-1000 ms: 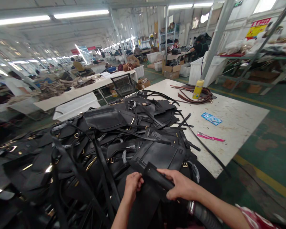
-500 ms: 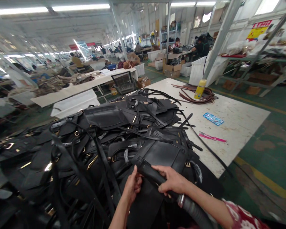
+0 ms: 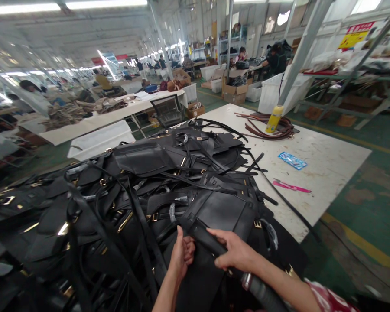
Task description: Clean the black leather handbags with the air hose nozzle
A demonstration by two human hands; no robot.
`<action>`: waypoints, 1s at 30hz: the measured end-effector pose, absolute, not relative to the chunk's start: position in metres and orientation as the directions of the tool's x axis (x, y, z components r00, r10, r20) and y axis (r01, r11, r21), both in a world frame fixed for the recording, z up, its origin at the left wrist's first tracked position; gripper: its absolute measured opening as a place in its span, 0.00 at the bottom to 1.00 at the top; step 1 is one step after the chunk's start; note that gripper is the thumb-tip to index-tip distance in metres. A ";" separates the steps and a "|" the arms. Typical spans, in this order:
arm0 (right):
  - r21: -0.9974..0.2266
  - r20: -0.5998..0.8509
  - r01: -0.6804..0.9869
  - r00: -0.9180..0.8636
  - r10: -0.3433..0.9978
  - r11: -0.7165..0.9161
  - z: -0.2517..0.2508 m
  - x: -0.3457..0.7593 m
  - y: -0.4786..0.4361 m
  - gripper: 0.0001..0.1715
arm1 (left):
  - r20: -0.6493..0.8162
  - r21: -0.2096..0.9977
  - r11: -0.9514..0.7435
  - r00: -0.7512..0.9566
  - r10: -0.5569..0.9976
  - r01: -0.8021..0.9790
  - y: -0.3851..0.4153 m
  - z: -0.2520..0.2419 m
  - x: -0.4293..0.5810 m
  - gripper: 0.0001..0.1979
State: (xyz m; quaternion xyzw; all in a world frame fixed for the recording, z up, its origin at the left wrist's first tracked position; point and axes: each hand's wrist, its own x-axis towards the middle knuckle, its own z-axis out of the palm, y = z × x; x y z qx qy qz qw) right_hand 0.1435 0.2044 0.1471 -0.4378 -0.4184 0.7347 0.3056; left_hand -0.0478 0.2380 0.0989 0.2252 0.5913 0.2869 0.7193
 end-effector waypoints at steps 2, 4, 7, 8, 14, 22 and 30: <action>-0.903 -0.345 -0.112 -0.388 0.854 -0.416 0.152 0.141 0.212 0.46 | -0.708 0.684 0.718 0.116 0.696 -0.133 0.236 0.100 -0.046 0.34; -0.911 -0.326 -0.127 -0.364 0.872 -0.393 0.158 0.151 0.215 0.46 | -0.693 0.708 0.699 0.087 0.715 -0.103 0.232 0.100 -0.042 0.28; -0.910 -0.337 -0.125 -0.336 0.879 -0.397 0.162 0.179 0.209 0.45 | -0.685 0.723 0.689 0.082 0.724 -0.049 0.223 0.100 -0.030 0.21; -0.907 -0.351 -0.119 -0.320 0.880 -0.404 0.161 0.189 0.205 0.45 | -0.687 0.721 0.692 0.094 0.720 -0.035 0.220 0.101 -0.025 0.20; -0.869 -0.472 -0.015 -0.277 0.837 -0.495 0.164 0.230 0.166 0.48 | -0.698 0.715 0.698 0.108 0.708 0.040 0.207 0.102 0.001 0.12; -0.840 -0.504 0.044 -0.431 0.749 -0.540 0.167 0.222 0.143 0.47 | -0.618 0.784 0.613 0.035 0.785 0.096 0.197 0.088 0.006 0.08; -0.837 -0.509 0.014 -0.386 0.769 -0.547 0.153 0.207 0.147 0.49 | -0.593 0.804 0.584 0.076 0.802 0.111 0.199 0.079 0.001 0.12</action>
